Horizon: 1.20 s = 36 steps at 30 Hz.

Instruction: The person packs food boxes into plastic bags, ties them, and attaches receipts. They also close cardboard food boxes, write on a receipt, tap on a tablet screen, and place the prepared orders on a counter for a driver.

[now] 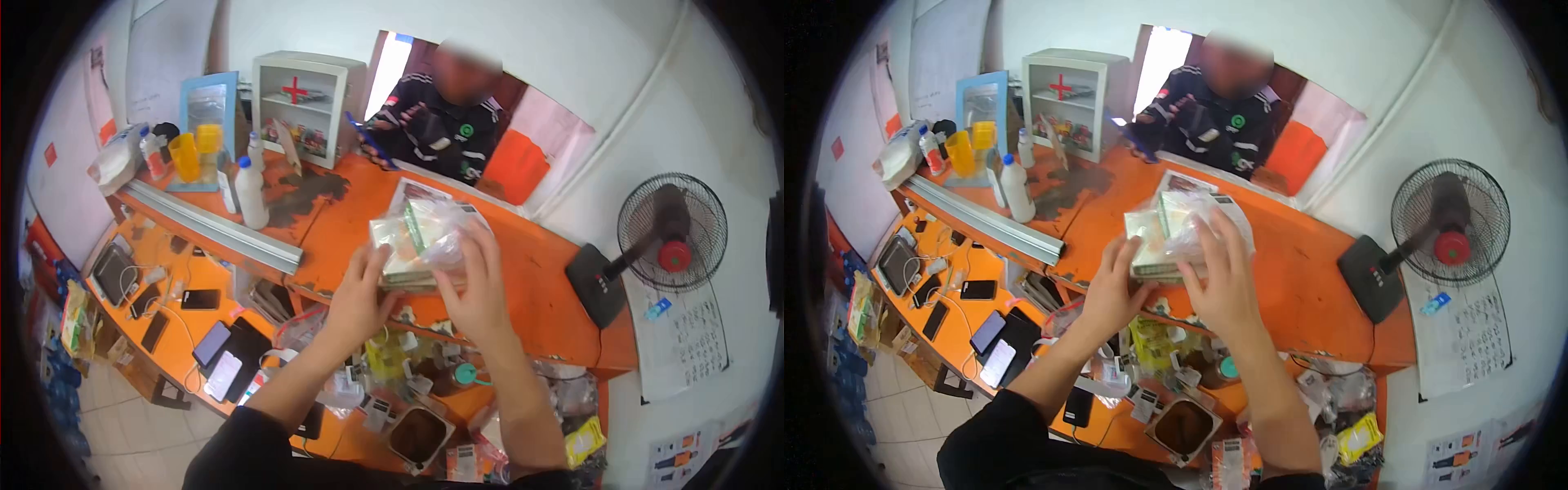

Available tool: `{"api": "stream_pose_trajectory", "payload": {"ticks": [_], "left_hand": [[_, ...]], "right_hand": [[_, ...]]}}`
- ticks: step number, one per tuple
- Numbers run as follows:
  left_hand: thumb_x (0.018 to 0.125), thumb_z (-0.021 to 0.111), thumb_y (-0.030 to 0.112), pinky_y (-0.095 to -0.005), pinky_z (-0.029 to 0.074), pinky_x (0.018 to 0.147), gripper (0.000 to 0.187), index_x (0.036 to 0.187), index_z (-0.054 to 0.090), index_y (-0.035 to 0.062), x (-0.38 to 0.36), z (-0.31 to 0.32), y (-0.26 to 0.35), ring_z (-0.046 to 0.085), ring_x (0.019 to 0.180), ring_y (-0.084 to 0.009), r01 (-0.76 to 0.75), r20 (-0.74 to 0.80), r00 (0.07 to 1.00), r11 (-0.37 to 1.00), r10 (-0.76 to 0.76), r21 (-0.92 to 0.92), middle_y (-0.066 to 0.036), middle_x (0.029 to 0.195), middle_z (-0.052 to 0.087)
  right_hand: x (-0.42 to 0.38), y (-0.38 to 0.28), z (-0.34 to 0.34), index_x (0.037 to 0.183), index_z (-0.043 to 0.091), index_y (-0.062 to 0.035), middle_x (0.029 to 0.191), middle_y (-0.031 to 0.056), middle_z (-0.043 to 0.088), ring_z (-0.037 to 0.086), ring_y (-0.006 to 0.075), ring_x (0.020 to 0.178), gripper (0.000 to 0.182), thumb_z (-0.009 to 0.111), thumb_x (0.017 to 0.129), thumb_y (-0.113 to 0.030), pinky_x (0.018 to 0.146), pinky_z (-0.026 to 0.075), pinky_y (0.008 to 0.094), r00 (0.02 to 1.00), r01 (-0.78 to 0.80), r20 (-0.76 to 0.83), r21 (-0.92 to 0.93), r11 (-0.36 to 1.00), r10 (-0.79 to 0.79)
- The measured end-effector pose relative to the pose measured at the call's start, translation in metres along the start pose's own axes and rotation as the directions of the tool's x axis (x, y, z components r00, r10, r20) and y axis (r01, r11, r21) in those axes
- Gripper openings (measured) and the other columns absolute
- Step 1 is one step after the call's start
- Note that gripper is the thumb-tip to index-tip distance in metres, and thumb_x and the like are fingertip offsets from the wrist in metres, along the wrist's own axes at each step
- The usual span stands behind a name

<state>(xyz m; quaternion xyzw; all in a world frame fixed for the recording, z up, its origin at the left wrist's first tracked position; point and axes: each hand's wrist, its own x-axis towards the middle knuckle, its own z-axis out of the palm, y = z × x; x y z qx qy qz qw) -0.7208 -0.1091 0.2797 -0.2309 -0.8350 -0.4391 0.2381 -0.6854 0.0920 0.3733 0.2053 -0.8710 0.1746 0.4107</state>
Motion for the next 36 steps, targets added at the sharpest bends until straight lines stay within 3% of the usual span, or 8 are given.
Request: {"api": "stream_pose_trajectory", "payload": {"ticks": [4, 6, 12, 17, 21, 25, 29, 36], "left_hand": [[0.082, 0.085, 0.018, -0.0451, 0.054, 0.083, 0.082, 0.152, 0.045, 0.0096, 0.007, -0.005, -0.008, 0.065, 0.095, -0.0395, 0.004, 0.076, 0.997, 0.996, -0.011, 0.087, -0.02, 0.112, 0.06], [0.083, 0.083, 0.018, -0.0485, 0.053, 0.082, 0.081, 0.153, 0.043, 0.0088, 0.015, 0.001, -0.011, 0.064, 0.094, -0.0411, -0.003, 0.058, 0.998, 0.997, -0.002, 0.077, -0.02, 0.106, 0.06], [0.086, 0.079, 0.014, -0.0526, 0.053, 0.087, 0.093, 0.161, 0.025, 0.0068, 0.069, 0.045, -0.022, 0.065, 0.1, -0.0466, 0.104, 0.123, 0.983, 0.969, -0.134, 0.226, -0.025, 0.114, 0.062], [0.088, 0.075, 0.012, -0.0531, 0.052, 0.092, 0.106, 0.167, 0.005, 0.0056, 0.072, 0.055, -0.036, 0.064, 0.106, -0.0474, 0.065, 0.086, 0.994, 0.994, -0.072, 0.092, -0.029, 0.117, 0.066], [0.088, 0.071, 0.007, -0.0491, 0.05, 0.099, 0.066, 0.15, 0.048, 0.006, -0.007, -0.008, -0.043, 0.064, 0.113, -0.0407, -0.206, 0.143, 0.971, 0.972, 0.189, 0.11, -0.021, 0.125, 0.068], [0.079, 0.069, -0.002, -0.0485, 0.05, 0.101, 0.046, 0.124, 0.068, 0.0065, -0.12, -0.047, -0.108, 0.062, 0.121, -0.0392, -0.382, 0.165, 0.924, 0.854, 0.345, 0.352, -0.018, 0.134, 0.063], [0.081, 0.067, -0.004, -0.0479, 0.049, 0.102, 0.046, 0.126, 0.063, 0.003, -0.218, -0.052, -0.158, 0.057, 0.119, -0.0414, 0.173, 0.167, 0.956, 0.924, -0.241, 0.342, -0.017, 0.123, 0.062], [0.086, 0.071, 0.019, -0.0515, 0.036, 0.114, 0.042, 0.126, 0.066, 0.0093, -0.26, -0.002, -0.198, 0.046, 0.138, -0.0347, -0.276, 0.599, 0.779, 0.754, -0.188, 0.596, -0.014, 0.141, 0.054]], "right_hand": [[-0.076, 0.015, 0.014, 0.144, 0.049, -0.0038, 0.147, 0.0231, 0.048, 0.059, 0.0338, 0.123, 0.068, 0.083, 0.084, -0.008, 0.097, 0.05, 0.0441, 0.929, -0.207, -0.336, -0.125, 0.97, 0.155], [-0.088, 0.029, 0.022, 0.148, 0.042, -0.002, 0.129, 0.0218, 0.062, 0.069, 0.0279, 0.1, 0.073, 0.082, 0.087, -0.011, 0.085, 0.054, 0.0388, 0.6, -0.767, 0.047, 0.316, 0.558, 0.798], [-0.06, 0.111, 0.07, 0.15, 0.039, 0.0013, 0.086, 0.0109, 0.074, 0.072, 0.0295, 0.087, 0.071, 0.077, 0.093, -0.019, 0.082, 0.055, 0.0401, 0.644, -0.765, 0.074, 0.067, 0.641, 0.761], [-0.063, 0.092, 0.061, 0.16, 0.033, -0.0028, 0.132, 0.0188, 0.068, 0.068, 0.0356, 0.107, 0.079, 0.074, 0.095, -0.022, 0.097, 0.053, 0.0444, 0.7, -0.709, 0.152, 0.033, 0.704, 0.698], [-0.129, 0.052, 0.013, 0.157, 0.045, -0.0078, 0.16, 0.0202, 0.045, 0.038, 0.0374, 0.15, 0.062, 0.066, 0.099, -0.02, 0.123, 0.029, 0.0469, 0.799, -0.196, 0.466, -0.395, 0.897, 0.38], [-0.187, -0.025, -0.046, 0.146, 0.058, -0.0046, 0.152, 0.0216, 0.054, 0.051, 0.034, 0.143, 0.046, 0.061, 0.101, -0.014, 0.119, 0.036, 0.0464, 0.79, -0.351, 0.442, -0.244, 0.904, 0.426], [-0.296, -0.069, -0.136, 0.119, 0.071, 0.0007, 0.11, 0.0145, 0.073, 0.071, 0.0212, 0.094, 0.023, 0.059, 0.101, -0.008, 0.088, 0.054, 0.0331, 0.15, -0.956, 0.634, -0.103, 0.275, 0.758], [-0.376, -0.168, -0.133, 0.105, 0.072, 0.0014, 0.098, 0.0126, 0.072, 0.071, 0.022, 0.094, 0.012, 0.063, 0.098, -0.001, 0.087, 0.053, 0.0329, 0.094, -0.985, 0.628, -0.051, 0.162, 0.772]]}}
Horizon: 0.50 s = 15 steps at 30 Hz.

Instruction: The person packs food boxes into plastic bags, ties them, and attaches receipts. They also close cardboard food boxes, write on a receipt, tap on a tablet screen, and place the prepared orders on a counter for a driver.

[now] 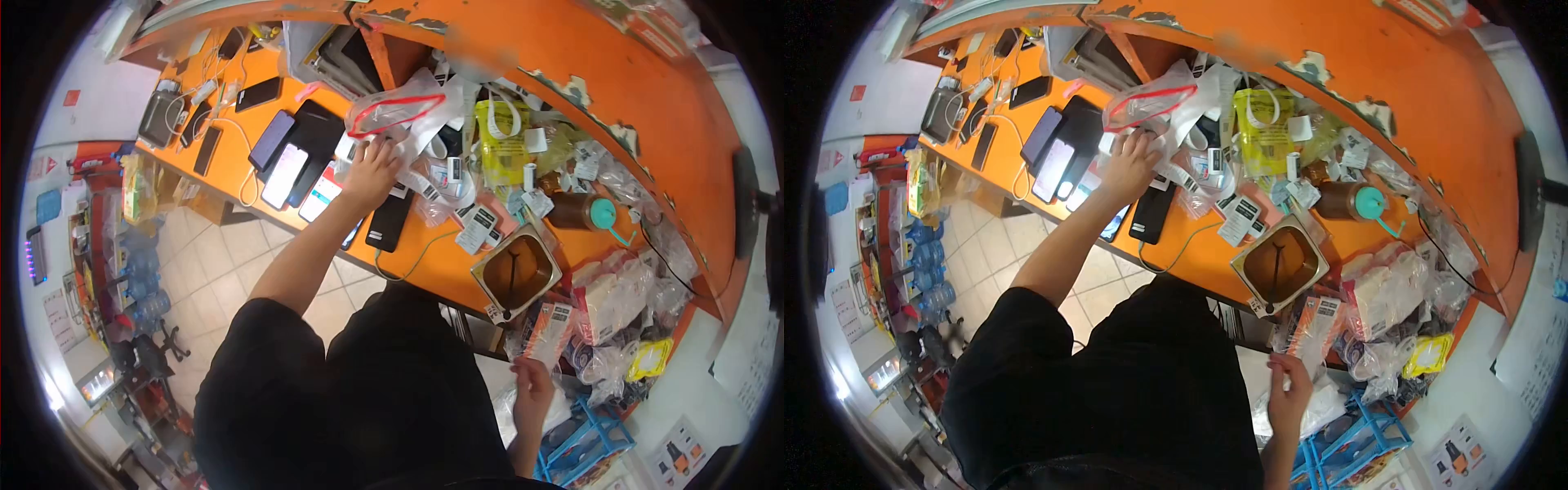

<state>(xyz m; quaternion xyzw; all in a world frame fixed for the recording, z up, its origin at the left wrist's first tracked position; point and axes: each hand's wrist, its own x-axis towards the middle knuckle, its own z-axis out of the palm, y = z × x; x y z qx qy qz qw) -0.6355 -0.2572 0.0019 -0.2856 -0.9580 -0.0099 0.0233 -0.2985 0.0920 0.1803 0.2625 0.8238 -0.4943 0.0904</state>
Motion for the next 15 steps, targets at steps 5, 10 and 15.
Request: {"api": "stream_pose_trajectory", "payload": {"ticks": [5, 10, 15], "left_hand": [[0.088, 0.07, 0.021, -0.0462, 0.054, 0.088, 0.016, 0.099, 0.068, 0.0092, 0.01, -0.086, 0.013, 0.07, 0.086, -0.0339, -0.053, -0.031, 0.998, 0.957, 0.047, -0.286, -0.011, 0.087, 0.072], [0.09, 0.076, 0.023, -0.0485, 0.051, 0.063, 0.019, 0.092, 0.064, 0.0086, -0.037, -0.239, -0.011, 0.067, 0.072, -0.0369, 0.011, -0.465, 0.881, 0.986, -0.089, -0.166, -0.014, 0.08, 0.068], [0.094, 0.078, 0.017, -0.0361, 0.055, 0.066, 0.014, 0.102, 0.073, 0.0075, -0.169, -0.355, -0.06, 0.072, 0.075, -0.0269, 0.243, -0.796, 0.565, 0.966, -0.215, -0.089, -0.014, 0.089, 0.073]], "right_hand": [[-0.014, -0.035, 0.042, 0.106, 0.073, -0.0001, 0.1, 0.0164, 0.073, 0.071, 0.0311, 0.092, 0.013, 0.066, 0.096, 0.0, 0.085, 0.055, 0.0374, 0.963, 0.258, -0.035, -0.153, 0.954, -0.266], [-0.038, -0.045, 0.082, 0.108, 0.073, -0.0005, 0.099, 0.0156, 0.072, 0.071, 0.0316, 0.092, 0.014, 0.066, 0.096, 0.0, 0.084, 0.055, 0.0383, 0.905, 0.426, 0.02, -0.036, 0.904, -0.425], [-0.071, -0.037, 0.136, 0.112, 0.072, -0.0011, 0.101, 0.013, 0.073, 0.071, 0.0269, 0.091, 0.017, 0.066, 0.098, -0.008, 0.083, 0.055, 0.0345, 0.871, 0.445, 0.181, 0.105, 0.889, -0.457]]}}
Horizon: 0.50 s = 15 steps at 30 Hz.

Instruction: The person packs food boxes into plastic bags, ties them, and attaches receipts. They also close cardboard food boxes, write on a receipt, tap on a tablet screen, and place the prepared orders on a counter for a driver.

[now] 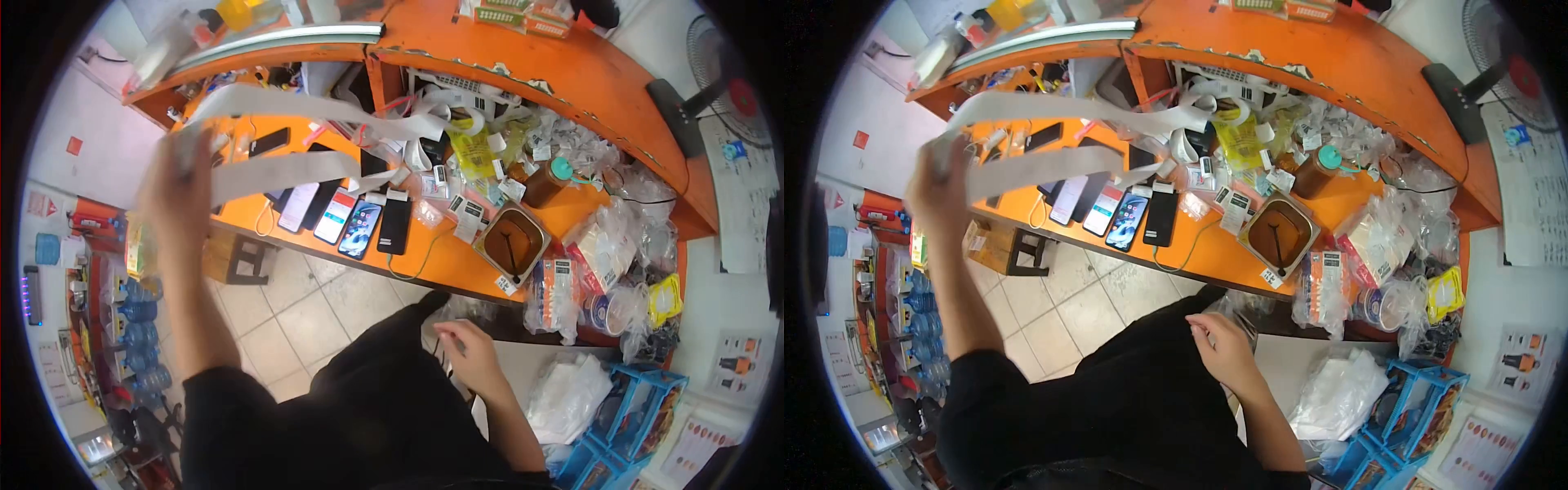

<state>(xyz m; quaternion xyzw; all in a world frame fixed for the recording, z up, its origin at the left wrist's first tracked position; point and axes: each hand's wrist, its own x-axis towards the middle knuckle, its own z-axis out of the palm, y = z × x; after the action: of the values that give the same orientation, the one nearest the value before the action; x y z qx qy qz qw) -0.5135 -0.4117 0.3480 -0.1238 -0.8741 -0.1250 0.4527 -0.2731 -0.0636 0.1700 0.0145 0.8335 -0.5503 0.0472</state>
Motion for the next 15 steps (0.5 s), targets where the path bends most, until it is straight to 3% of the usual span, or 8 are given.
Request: {"api": "stream_pose_trajectory", "payload": {"ticks": [5, 8, 9, 10, 11, 12, 13, 15], "left_hand": [[0.093, 0.079, 0.006, -0.0302, 0.06, 0.073, 0.02, 0.107, 0.071, -0.0053, -0.073, -0.189, -0.153, 0.074, 0.082, -0.0187, -0.001, -0.445, 0.894, 0.993, 0.053, 0.116, -0.011, 0.094, 0.078], [0.089, 0.084, 0.011, -0.0317, 0.061, 0.073, 0.027, 0.105, 0.072, -0.0066, -0.094, -0.294, -0.229, 0.076, 0.081, -0.0222, -0.095, -0.633, 0.695, 0.916, 0.342, 0.391, -0.014, 0.096, 0.078], [0.086, 0.088, 0.015, -0.0315, 0.061, 0.072, 0.03, 0.101, 0.072, -0.0048, -0.102, -0.332, -0.261, 0.077, 0.08, -0.0216, -0.16, -0.64, 0.731, 0.972, 0.235, 0.174, -0.013, 0.095, 0.079], [0.081, 0.092, 0.02, -0.0318, 0.061, 0.071, 0.035, 0.097, 0.072, -0.0034, -0.098, -0.349, -0.251, 0.076, 0.083, -0.0183, -0.223, -0.568, 0.687, 0.876, 0.452, 0.428, -0.011, 0.095, 0.079], [0.08, 0.093, 0.031, -0.0312, 0.061, 0.07, 0.04, 0.099, 0.074, 0.0016, -0.119, -0.388, -0.297, 0.076, 0.083, -0.0172, -0.148, -0.615, 0.719, 0.936, 0.323, 0.318, -0.007, 0.097, 0.079], [0.08, 0.092, 0.038, -0.0316, 0.062, 0.071, 0.043, 0.102, 0.075, 0.0054, -0.135, -0.435, -0.34, 0.077, 0.084, -0.0188, 0.011, -0.398, 0.798, 0.649, 0.452, 0.761, -0.005, 0.1, 0.078], [0.08, 0.091, 0.045, -0.032, 0.062, 0.072, 0.046, 0.106, 0.076, 0.0091, -0.149, -0.474, -0.37, 0.077, 0.085, -0.0203, 0.084, -0.142, 0.892, 0.15, 0.43, 0.985, -0.003, 0.103, 0.078], [0.085, 0.084, 0.051, -0.0349, 0.062, 0.078, 0.049, 0.111, 0.074, 0.0103, -0.169, -0.518, -0.397, 0.077, 0.091, -0.0221, 0.097, -0.085, 0.951, -0.025, 0.297, 0.995, -0.003, 0.108, 0.078]], "right_hand": [[0.004, 0.05, 0.104, 0.116, 0.071, -0.0014, 0.103, 0.0109, 0.073, 0.071, 0.0204, 0.09, 0.023, 0.064, 0.103, -0.018, 0.08, 0.054, 0.0314, 0.982, -0.116, 0.169, 0.169, 0.979, 0.087], [0.018, 0.059, 0.166, 0.125, 0.067, -0.0048, 0.111, 0.0088, 0.073, 0.07, 0.0195, 0.094, 0.027, 0.059, 0.107, -0.023, 0.082, 0.054, 0.0315, 0.928, -0.348, 0.315, 0.534, 0.77, 0.201], [0.019, 0.058, 0.185, 0.129, 0.064, -0.0068, 0.116, 0.0085, 0.071, 0.069, 0.0196, 0.097, 0.03, 0.056, 0.108, -0.027, 0.084, 0.054, 0.0326, 0.881, -0.473, 0.374, 0.656, 0.588, 0.291], [0.022, 0.057, 0.199, 0.133, 0.061, -0.0087, 0.12, 0.0082, 0.07, 0.069, 0.0196, 0.099, 0.033, 0.053, 0.109, -0.031, 0.086, 0.054, 0.0336, 0.821, -0.562, 0.445, 0.739, 0.372, 0.357], [0.025, 0.055, 0.21, 0.133, 0.061, -0.0087, 0.12, 0.0082, 0.07, 0.069, 0.0196, 0.099, 0.033, 0.053, 0.109, -0.031, 0.086, 0.054, 0.0336, 0.829, -0.55, 0.429, 0.74, 0.387, 0.359], [0.028, 0.053, 0.222, 0.134, 0.059, -0.0101, 0.122, 0.0084, 0.07, 0.068, 0.0198, 0.101, 0.036, 0.052, 0.109, -0.035, 0.088, 0.054, 0.0353, 0.78, -0.604, 0.461, 0.731, 0.317, 0.423], [0.031, 0.055, 0.238, 0.136, 0.058, -0.0115, 0.124, 0.0086, 0.069, 0.067, 0.0201, 0.104, 0.039, 0.051, 0.109, -0.04, 0.09, 0.054, 0.0369, 0.722, -0.654, 0.499, 0.719, 0.236, 0.48], [0.037, 0.067, 0.27, 0.139, 0.054, -0.0109, 0.126, 0.011, 0.069, 0.068, 0.0226, 0.108, 0.05, 0.052, 0.107, -0.049, 0.092, 0.053, 0.0401, 0.734, -0.647, 0.513, 0.727, 0.23, 0.444]]}}
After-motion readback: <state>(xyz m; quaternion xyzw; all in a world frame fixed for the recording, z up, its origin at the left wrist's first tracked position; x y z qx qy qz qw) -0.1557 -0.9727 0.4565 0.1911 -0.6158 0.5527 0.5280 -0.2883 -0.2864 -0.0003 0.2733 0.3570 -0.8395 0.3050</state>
